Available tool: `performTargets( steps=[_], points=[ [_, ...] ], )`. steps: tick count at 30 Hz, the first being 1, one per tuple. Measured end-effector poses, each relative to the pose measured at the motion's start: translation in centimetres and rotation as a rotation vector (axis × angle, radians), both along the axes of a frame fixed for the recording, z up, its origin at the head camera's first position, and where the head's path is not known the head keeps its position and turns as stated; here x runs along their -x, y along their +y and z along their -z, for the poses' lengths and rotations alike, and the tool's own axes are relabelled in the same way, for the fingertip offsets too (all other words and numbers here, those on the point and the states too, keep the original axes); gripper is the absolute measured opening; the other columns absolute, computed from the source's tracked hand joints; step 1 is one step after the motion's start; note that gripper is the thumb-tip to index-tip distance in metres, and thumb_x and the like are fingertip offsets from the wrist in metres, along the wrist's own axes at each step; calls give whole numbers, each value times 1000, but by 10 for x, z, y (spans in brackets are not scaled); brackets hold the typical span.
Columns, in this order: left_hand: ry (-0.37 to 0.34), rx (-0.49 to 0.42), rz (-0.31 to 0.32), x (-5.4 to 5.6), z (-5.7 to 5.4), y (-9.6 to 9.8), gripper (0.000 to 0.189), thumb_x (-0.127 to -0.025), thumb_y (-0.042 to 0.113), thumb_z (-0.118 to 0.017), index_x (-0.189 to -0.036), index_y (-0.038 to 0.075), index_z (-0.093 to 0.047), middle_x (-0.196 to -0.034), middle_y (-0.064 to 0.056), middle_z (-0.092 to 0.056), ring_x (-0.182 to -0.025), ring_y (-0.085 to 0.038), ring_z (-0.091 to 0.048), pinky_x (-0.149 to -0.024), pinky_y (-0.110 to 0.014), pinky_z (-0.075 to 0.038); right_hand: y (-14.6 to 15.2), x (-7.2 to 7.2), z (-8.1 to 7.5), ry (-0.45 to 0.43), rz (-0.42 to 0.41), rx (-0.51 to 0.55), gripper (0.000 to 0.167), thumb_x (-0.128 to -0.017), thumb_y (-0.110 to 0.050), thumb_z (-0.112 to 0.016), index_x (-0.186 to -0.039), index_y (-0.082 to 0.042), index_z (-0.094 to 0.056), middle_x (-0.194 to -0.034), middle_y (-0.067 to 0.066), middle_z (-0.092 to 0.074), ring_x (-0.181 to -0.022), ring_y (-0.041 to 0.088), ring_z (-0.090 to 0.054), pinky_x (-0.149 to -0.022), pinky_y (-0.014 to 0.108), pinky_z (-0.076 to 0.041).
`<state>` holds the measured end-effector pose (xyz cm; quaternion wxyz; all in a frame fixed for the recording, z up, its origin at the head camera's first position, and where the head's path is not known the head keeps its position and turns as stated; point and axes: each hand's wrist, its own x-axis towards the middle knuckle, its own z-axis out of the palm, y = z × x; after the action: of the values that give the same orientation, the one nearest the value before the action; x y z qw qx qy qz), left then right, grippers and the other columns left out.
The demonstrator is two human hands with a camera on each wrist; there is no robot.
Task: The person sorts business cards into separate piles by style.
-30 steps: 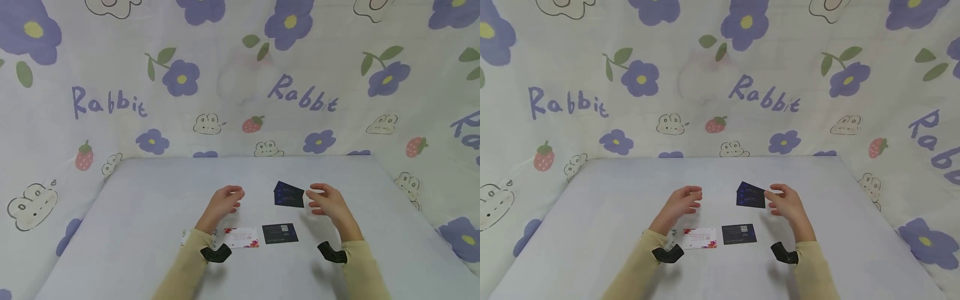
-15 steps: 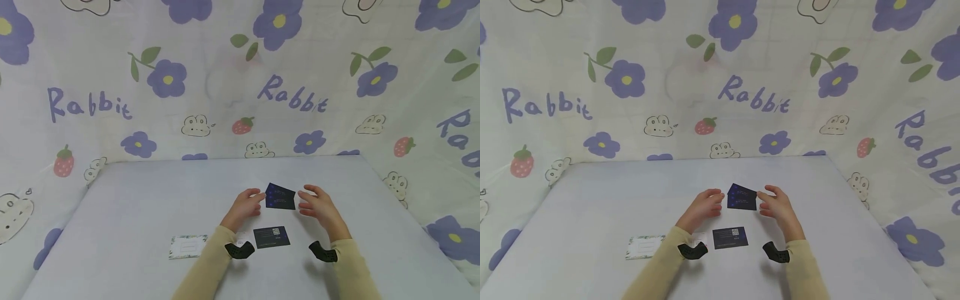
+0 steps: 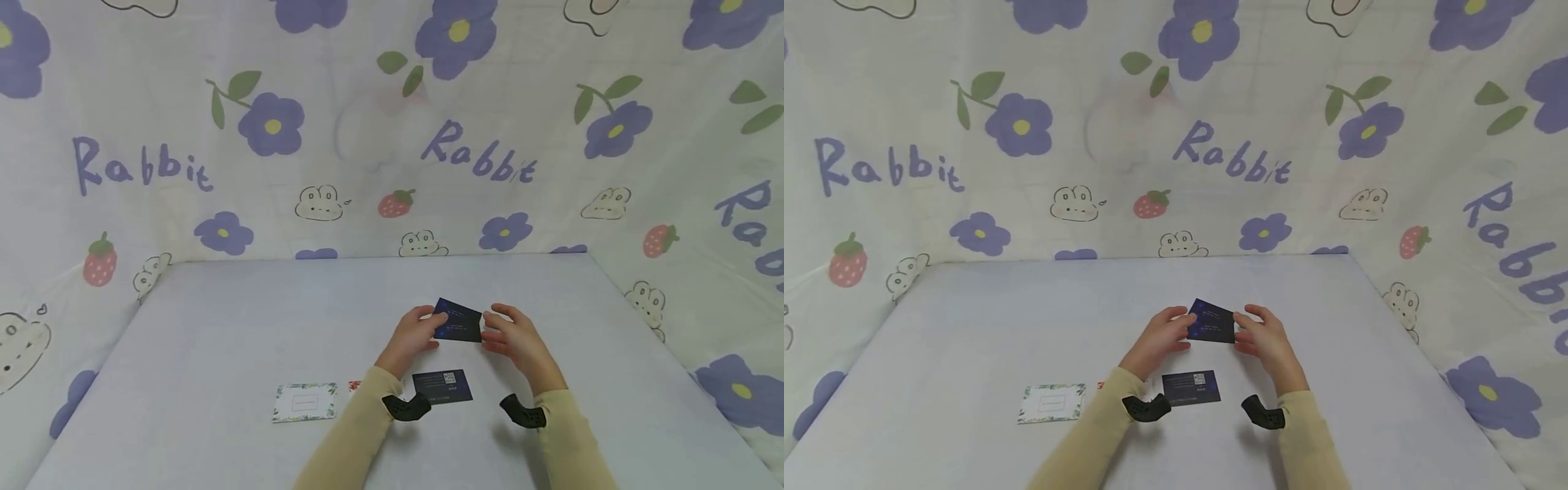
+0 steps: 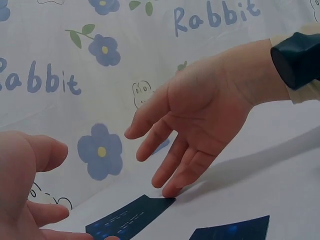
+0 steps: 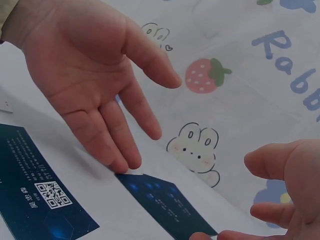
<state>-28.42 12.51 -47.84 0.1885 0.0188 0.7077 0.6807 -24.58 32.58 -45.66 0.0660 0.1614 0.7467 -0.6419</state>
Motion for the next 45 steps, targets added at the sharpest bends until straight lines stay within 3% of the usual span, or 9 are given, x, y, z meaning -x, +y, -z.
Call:
performTargets(
  steps=[4, 8, 13, 19, 25, 29, 36, 45],
  points=[
    [-11, -34, -8, -4, -3, -2, 60, -99, 34, -65, -147, 2, -49, -137, -20, -60, -117, -31, -60, -90, -37, -61, -2, 1, 2, 0, 9, 9, 68, -106, -28, -52, -160, -1, -21, -157, 33, -37, -98, 12, -67, -76, 18, -57],
    [-38, -111, -35, -5, -5, -4, 60, -99, 31, -65, -147, -2, -48, -127, -16, -60, -92, -19, -56, -79, -30, -61, -4, 0, 2, 1, 16, 27, 68, -106, -29, -51, -160, 0, -20, -158, 32, -35, -96, 8, -65, -76, 17, -55],
    [-67, -167, -93, -8, -8, -6, 59, -98, 26, -65, -146, -2, -48, -116, -9, -61, -80, -14, -50, -63, -21, -53, -7, -1, 2, -8, 45, 15, 68, -105, -28, -54, -159, -1, -24, -154, 27, -43, -89, 1, -64, -75, 18, -52],
    [-42, -189, -156, -14, -15, -9, 50, -97, 23, -65, -141, 2, -54, -116, -8, -64, -79, -14, -54, -62, -21, -52, -11, -1, -2, 1, 68, -35, 64, -102, -22, -61, -155, -1, -33, -118, 8, -67, -82, 1, -64, -70, 18, -52],
    [-24, -170, -113, -24, -26, -19, 46, -98, 24, -64, -139, 6, -57, -119, -9, -65, -89, -17, -61, -68, -23, -55, -11, -3, -7, 30, 55, -132, 49, -101, -16, -60, -146, 1, -49, -95, -3, -64, -77, 4, -59, -67, 18, -52],
    [-4, -151, -63, -33, -29, -35, 46, -99, 26, -63, -140, 8, -56, -123, -11, -65, -96, -21, -64, -71, -23, -56, -16, -5, -10, 68, 5, -167, 40, -99, -7, -59, -137, 6, -57, -84, -7, -61, -72, 6, -56, -64, 19, -53],
    [13, -108, 4, -51, -23, -71, 48, -101, 27, -60, -143, 4, -52, -128, -16, -64, -85, -15, -66, -74, -23, -57, -35, -18, -22, 89, -183, -274, 30, -97, -4, -63, -124, 8, -63, -85, 0, -65, -73, 13, -59, -64, 24, -55],
    [-24, -107, 28, -68, -26, -88, 47, -103, 25, -59, -142, 0, -52, -126, -18, -64, -78, -13, -64, -74, -22, -58, -46, -24, -26, 74, -312, -386, 23, -96, -1, -61, -117, 7, -66, -86, 8, -67, -71, 16, -59, -66, 27, -57]
  ],
)
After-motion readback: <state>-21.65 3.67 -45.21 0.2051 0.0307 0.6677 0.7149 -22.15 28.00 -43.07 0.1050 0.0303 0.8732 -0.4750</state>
